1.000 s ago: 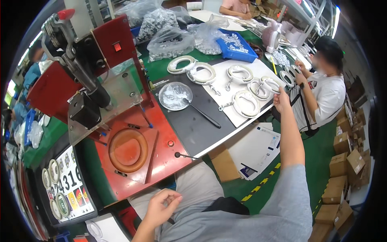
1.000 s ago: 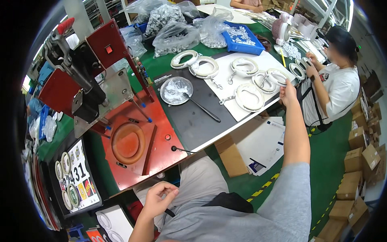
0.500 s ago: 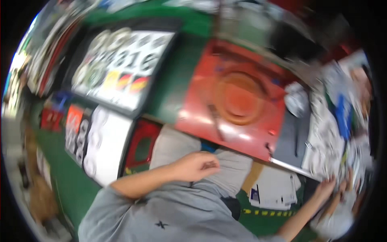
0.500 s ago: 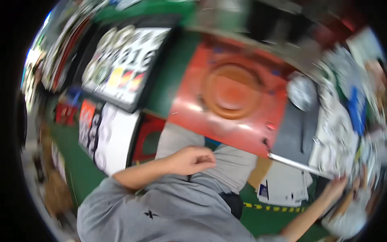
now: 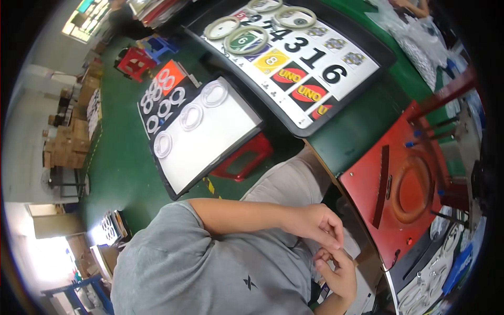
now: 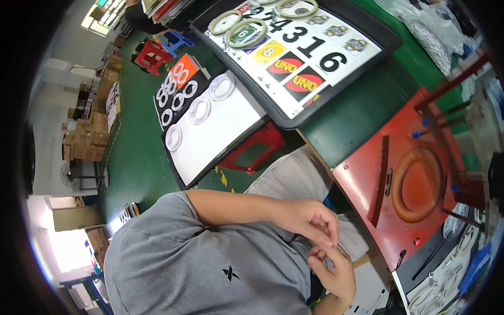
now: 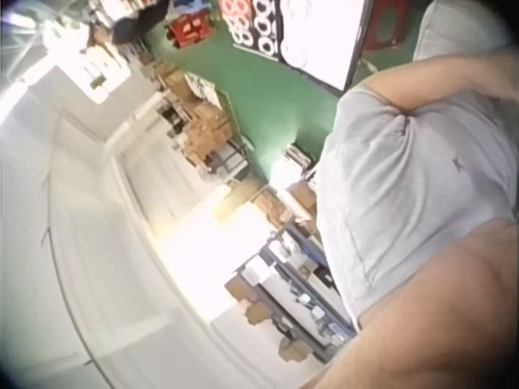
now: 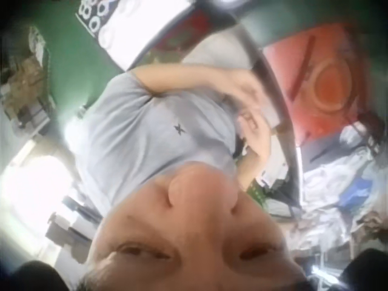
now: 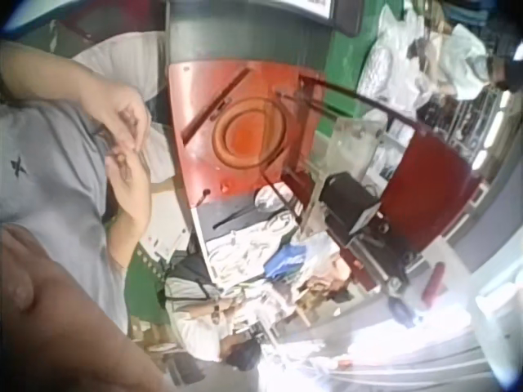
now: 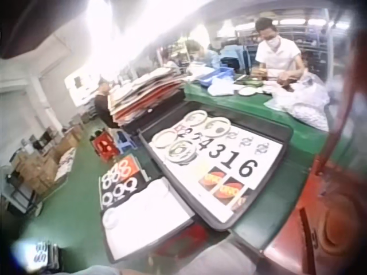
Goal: Assembling circular electronic components by applying adhesive paste with a brush and using a mechanical press machine.
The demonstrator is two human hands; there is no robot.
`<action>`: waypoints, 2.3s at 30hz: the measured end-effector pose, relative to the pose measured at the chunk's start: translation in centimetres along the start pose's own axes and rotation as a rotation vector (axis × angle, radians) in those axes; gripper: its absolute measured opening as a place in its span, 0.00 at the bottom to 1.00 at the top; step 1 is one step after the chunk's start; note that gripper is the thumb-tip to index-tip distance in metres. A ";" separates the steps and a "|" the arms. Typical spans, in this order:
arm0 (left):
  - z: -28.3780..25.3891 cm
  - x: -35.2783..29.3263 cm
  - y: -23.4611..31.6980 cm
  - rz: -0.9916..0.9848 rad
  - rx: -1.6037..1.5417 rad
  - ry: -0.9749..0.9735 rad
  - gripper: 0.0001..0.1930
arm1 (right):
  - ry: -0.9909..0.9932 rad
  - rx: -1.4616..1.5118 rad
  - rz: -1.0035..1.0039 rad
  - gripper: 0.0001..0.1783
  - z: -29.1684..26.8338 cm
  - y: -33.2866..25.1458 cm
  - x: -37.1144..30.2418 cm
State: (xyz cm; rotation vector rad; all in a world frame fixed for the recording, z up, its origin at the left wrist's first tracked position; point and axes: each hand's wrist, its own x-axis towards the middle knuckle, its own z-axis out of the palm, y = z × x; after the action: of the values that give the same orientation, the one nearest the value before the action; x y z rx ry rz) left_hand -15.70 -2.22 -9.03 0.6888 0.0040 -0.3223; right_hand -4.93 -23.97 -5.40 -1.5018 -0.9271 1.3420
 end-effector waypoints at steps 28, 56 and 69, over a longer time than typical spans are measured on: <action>-28.1 -31.0 3.8 -0.397 1.234 1.932 0.25 | 0.419 0.296 0.160 0.11 0.6 0.0 1.7; 2.1 7.2 11.4 0.728 1.990 0.313 0.26 | 1.037 -0.590 -0.369 0.15 0.1 -6.6 0.7; -11.4 -6.4 27.8 0.523 1.901 1.408 0.13 | 0.713 -1.123 -0.084 0.38 1.0 -7.5 2.6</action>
State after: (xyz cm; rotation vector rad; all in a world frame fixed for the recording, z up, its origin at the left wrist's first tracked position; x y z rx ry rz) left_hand -12.43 26.88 0.16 2.6043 0.9472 0.9216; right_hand -5.36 -19.01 0.88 -2.4680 -1.2792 0.0375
